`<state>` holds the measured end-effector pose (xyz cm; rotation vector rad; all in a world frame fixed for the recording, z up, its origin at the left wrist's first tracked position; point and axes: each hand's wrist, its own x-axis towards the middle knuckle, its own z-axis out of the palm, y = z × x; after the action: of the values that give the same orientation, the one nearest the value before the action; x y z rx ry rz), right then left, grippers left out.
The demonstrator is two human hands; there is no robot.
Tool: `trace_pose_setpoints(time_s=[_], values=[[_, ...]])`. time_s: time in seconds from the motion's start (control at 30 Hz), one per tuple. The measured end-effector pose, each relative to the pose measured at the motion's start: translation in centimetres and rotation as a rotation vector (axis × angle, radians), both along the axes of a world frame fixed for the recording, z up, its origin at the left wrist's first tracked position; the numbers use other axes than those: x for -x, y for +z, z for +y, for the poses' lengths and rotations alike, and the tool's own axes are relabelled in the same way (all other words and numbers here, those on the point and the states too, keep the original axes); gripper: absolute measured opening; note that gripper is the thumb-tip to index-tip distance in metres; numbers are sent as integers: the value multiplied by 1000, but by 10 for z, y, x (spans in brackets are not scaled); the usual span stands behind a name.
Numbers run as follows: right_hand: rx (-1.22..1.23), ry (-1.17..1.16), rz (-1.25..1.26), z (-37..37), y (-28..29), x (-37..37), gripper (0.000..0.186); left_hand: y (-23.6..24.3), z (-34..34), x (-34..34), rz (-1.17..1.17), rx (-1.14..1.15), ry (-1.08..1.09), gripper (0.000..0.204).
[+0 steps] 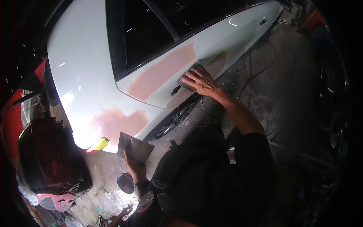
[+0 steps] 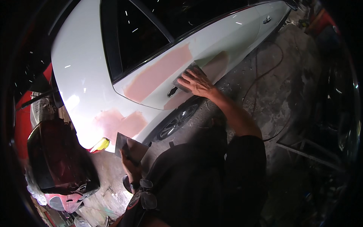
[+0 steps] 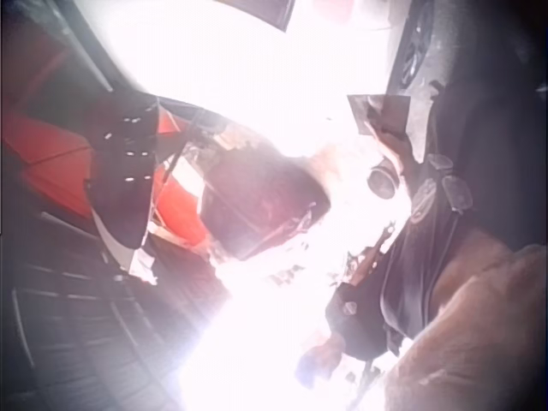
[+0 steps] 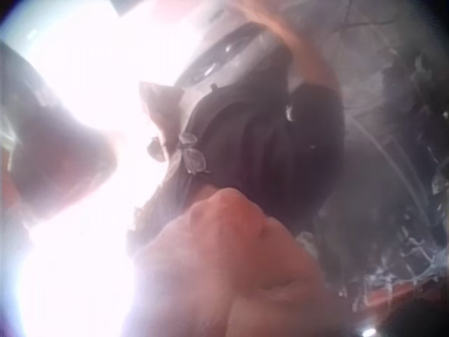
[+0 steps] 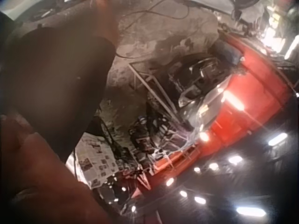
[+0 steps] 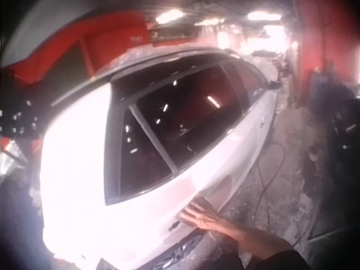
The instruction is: The person sands patches of pink body filler on a white car's rear quarter panel and door using a sanding block and a handheld sanding sheet.
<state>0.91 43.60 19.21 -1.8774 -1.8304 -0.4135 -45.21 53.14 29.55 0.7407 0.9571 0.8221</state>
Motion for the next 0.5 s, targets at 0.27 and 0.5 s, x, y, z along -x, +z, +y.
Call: trace_pose_setpoints(time_s=[0.27,0.5], values=[[-223,-117,-113,32,49,-54,58,10,-3,-10,-48,79,-15,46],[-122,-150,-98,41,38,-60,68,-18,0,11,215,-142,-41,41]])
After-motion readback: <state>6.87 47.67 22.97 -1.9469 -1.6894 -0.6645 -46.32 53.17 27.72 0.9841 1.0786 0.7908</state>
